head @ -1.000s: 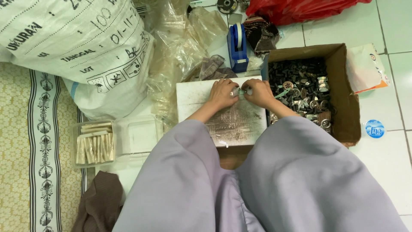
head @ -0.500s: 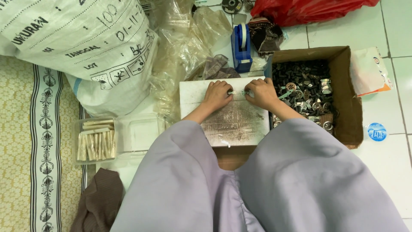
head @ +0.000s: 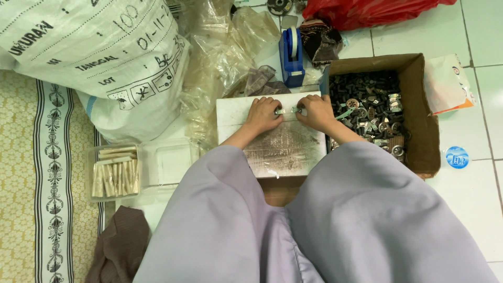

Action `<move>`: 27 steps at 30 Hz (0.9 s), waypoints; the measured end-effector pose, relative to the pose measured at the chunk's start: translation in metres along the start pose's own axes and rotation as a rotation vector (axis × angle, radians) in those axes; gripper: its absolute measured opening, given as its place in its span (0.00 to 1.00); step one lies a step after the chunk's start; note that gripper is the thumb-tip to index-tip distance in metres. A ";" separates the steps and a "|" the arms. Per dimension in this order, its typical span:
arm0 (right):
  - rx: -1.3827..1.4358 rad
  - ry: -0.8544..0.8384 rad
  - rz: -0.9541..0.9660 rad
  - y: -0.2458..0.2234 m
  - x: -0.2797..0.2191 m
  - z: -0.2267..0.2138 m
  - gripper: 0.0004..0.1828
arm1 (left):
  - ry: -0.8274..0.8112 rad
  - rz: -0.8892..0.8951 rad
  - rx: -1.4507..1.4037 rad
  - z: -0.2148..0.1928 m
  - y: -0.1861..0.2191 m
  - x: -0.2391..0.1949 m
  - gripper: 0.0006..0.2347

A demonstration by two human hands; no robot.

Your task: The person sorts small metal hardware pieces from a cardboard box and places selected items onto a white board. The person repeatedly reaches into the box, picks up individual pieces, and arranges them in a row on the board.

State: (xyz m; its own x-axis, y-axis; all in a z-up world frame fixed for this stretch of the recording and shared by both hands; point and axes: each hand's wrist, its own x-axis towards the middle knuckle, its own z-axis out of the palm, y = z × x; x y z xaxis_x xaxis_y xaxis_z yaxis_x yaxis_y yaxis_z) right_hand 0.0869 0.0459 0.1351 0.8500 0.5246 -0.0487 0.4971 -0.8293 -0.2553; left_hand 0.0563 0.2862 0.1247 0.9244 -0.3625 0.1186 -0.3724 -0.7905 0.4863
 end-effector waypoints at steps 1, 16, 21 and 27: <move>-0.001 0.000 0.003 -0.003 -0.002 -0.006 0.15 | -0.001 0.003 -0.002 -0.001 0.002 0.001 0.14; 0.433 0.165 0.361 0.118 -0.123 -0.027 0.14 | -0.043 0.316 -0.153 0.110 0.157 0.068 0.13; 0.346 -0.050 0.488 0.174 -0.195 0.014 0.21 | -0.516 0.316 -0.044 0.186 0.199 0.078 0.22; 0.168 -0.362 0.528 0.127 -0.223 -0.010 0.39 | -0.762 0.282 0.097 0.275 0.193 0.054 0.26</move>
State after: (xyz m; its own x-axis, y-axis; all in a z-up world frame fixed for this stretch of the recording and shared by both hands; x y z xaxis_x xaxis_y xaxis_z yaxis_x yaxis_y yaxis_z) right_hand -0.0375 -0.1782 0.1227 0.8449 0.1120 -0.5230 -0.0291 -0.9668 -0.2540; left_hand 0.0120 -0.0216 -0.0128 0.4986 -0.7624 -0.4125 -0.6200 -0.6463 0.4450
